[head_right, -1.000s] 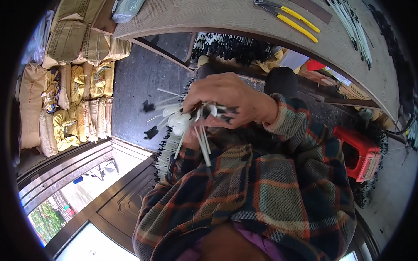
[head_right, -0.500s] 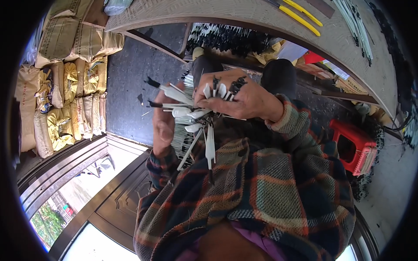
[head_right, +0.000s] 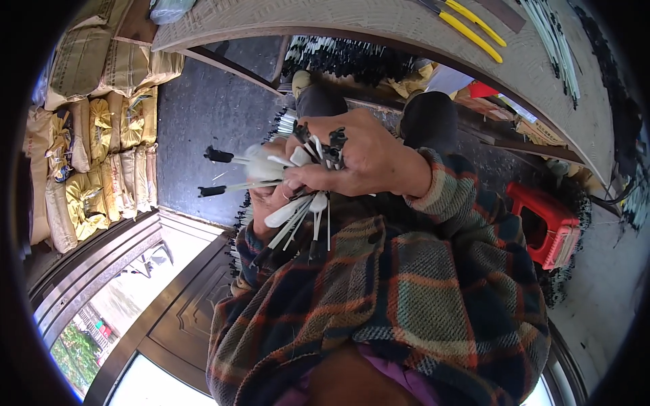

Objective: Assembling small black plastic components onto white rods and bundling them together.

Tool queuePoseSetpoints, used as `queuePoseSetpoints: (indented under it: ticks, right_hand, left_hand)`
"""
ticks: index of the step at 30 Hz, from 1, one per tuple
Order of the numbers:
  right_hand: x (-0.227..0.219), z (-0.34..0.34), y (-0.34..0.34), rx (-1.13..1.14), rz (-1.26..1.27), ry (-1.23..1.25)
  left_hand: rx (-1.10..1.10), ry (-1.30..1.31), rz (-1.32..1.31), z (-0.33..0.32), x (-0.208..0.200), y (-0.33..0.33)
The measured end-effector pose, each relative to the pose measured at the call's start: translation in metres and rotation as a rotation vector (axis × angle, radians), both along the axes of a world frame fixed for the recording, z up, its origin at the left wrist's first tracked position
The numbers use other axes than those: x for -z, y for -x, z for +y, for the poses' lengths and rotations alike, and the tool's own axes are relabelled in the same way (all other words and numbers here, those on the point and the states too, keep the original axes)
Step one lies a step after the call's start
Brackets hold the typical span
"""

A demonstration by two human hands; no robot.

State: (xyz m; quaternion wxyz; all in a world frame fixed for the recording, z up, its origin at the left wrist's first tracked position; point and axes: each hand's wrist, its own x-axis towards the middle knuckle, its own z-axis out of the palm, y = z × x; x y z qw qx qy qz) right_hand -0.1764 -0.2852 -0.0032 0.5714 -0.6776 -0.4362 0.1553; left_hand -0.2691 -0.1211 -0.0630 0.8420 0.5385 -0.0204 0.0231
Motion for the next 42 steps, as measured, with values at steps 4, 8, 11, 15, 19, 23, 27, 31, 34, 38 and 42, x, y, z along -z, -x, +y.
queuePoseSetpoints:
  ticks: [4,8,11,15,19,23,27,31,34,38,42]
  right_hand:
    - [0.001,0.001,0.0,0.082,-0.064,-0.136]
    - [0.009,-0.001,-0.011,-0.097,-0.017,-0.161]
    - [0.007,-0.001,-0.016,-0.191,0.032,-0.195]
    - [0.008,-0.004,-0.024,-0.262,0.084,-0.196]
    - [0.007,-0.002,-0.03,-0.3,0.101,-0.169]
    - [-0.002,0.003,-0.033,-0.317,0.019,-0.172]
    - [0.004,0.007,-0.031,-0.22,0.075,-0.146]
    - [-0.008,0.007,-0.033,-0.142,0.238,0.033]
    - [0.003,0.013,-0.033,-0.308,0.091,-0.13]
    - [0.006,0.008,-0.033,-0.297,0.14,-0.114]
    - [0.005,0.008,-0.033,-0.303,0.117,-0.126]
  left_hand:
    - [0.059,0.092,0.07,0.0,-0.004,0.004]
    - [0.136,-0.025,0.063,0.008,-0.016,-0.001]
    - [0.182,-0.036,0.028,0.012,-0.015,-0.007]
    - [0.381,-0.049,-0.158,0.017,-0.013,-0.019]
    - [0.363,0.034,-0.017,0.014,-0.027,-0.023]
    - [0.286,-0.116,-0.108,0.02,-0.015,-0.027]
    - [0.14,0.02,-0.017,0.012,-0.014,-0.019]
    - [0.114,0.018,0.116,0.013,-0.021,-0.019]
    - [0.123,-0.209,0.113,0.019,-0.019,-0.019]
    - [0.203,-0.196,0.024,0.02,-0.019,-0.026]
    - [0.292,-0.16,0.013,0.025,-0.018,-0.026]
